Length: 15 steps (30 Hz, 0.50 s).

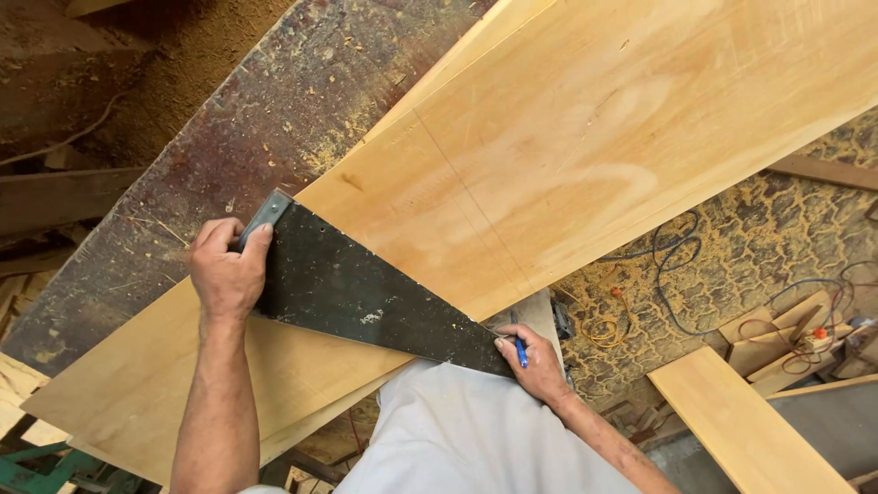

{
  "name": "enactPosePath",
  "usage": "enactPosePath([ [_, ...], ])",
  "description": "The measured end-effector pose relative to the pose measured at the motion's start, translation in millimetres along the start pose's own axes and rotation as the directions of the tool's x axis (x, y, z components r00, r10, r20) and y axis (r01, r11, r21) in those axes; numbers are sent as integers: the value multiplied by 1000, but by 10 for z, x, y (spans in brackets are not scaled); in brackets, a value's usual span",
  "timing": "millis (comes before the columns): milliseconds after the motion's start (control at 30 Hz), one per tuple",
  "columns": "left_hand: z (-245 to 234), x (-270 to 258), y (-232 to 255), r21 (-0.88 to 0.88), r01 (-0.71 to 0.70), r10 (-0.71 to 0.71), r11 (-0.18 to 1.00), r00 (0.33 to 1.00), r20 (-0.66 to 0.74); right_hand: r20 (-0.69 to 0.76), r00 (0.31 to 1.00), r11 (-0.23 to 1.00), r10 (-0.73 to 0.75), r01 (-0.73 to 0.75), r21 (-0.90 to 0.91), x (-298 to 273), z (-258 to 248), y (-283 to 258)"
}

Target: The person marks straight guide lines on plywood boards using a triangular speed square and a blue marker. They reposition the square along the boards, align it against the edges, draw lines, and move between boards on the sawdust-covered workbench.

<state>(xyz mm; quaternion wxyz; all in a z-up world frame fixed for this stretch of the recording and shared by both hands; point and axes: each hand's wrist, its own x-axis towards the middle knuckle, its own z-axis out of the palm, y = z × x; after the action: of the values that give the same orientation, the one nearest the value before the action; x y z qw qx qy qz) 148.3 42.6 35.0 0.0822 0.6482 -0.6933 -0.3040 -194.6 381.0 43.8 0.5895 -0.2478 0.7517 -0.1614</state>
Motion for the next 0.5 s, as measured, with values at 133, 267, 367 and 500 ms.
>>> enactPosePath([
  [133,29,25,33,0,-34,34,999,999,-12,28,999,999,-35,36,-14,-9,-54,35],
  [267,4,45,109,-6,-39,39,999,999,-2,28,997,995,70,-68,-75,-19,-14,-3],
  [367,17,192,249,18,-40,39,999,997,65,21,997,995,69,-68,-75,-54,-2,15],
  [500,201,505,385,-16,-227,227,974,973,38,-51,999,999,-18,16,-31,-51,-45,17],
])
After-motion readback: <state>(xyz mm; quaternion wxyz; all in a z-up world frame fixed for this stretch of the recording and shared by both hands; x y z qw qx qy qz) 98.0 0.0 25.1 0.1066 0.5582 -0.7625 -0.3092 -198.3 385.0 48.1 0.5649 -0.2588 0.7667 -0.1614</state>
